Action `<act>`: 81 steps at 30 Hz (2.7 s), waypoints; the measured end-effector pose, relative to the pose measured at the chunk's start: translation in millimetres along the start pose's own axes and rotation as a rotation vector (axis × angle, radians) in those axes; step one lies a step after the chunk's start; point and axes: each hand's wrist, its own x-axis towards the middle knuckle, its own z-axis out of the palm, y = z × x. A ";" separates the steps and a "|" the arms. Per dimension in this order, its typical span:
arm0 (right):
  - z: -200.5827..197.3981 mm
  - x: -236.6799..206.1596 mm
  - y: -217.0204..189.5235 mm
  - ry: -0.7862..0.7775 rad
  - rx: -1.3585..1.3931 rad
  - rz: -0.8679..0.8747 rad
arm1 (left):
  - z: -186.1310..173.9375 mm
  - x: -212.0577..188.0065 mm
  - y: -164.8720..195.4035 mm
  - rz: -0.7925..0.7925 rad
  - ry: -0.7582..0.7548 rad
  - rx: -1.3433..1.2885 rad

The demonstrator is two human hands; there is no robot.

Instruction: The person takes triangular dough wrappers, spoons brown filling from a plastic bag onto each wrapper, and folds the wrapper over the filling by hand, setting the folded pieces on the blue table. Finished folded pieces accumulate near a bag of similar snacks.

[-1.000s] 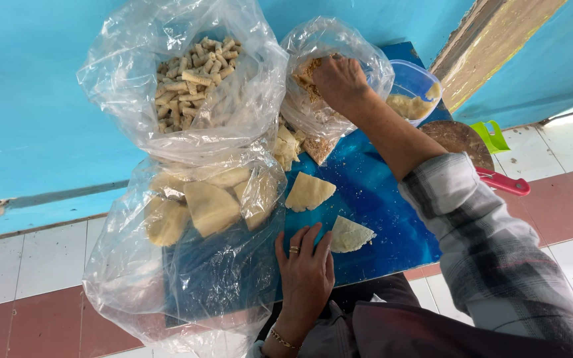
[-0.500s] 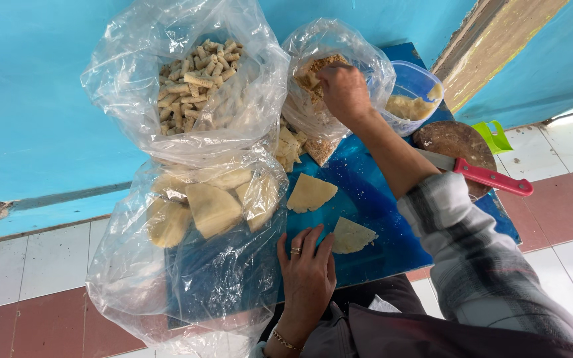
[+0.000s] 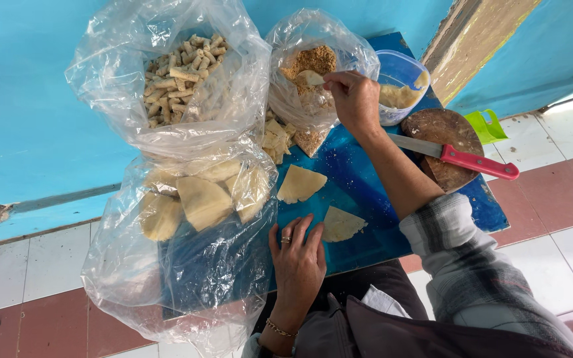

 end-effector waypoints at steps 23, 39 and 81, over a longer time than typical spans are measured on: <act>-67.6 -40.9 -37.1 -0.087 0.552 0.297 | -7.4 8.0 -2.3 -0.041 0.114 -0.282; -150.4 -206.5 -37.8 -0.461 0.386 0.268 | -8.1 31.1 -5.6 -0.030 -0.125 -0.276; -150.1 -103.9 -70.7 -0.087 -0.064 -0.313 | -9.5 5.3 18.6 -0.146 0.006 0.056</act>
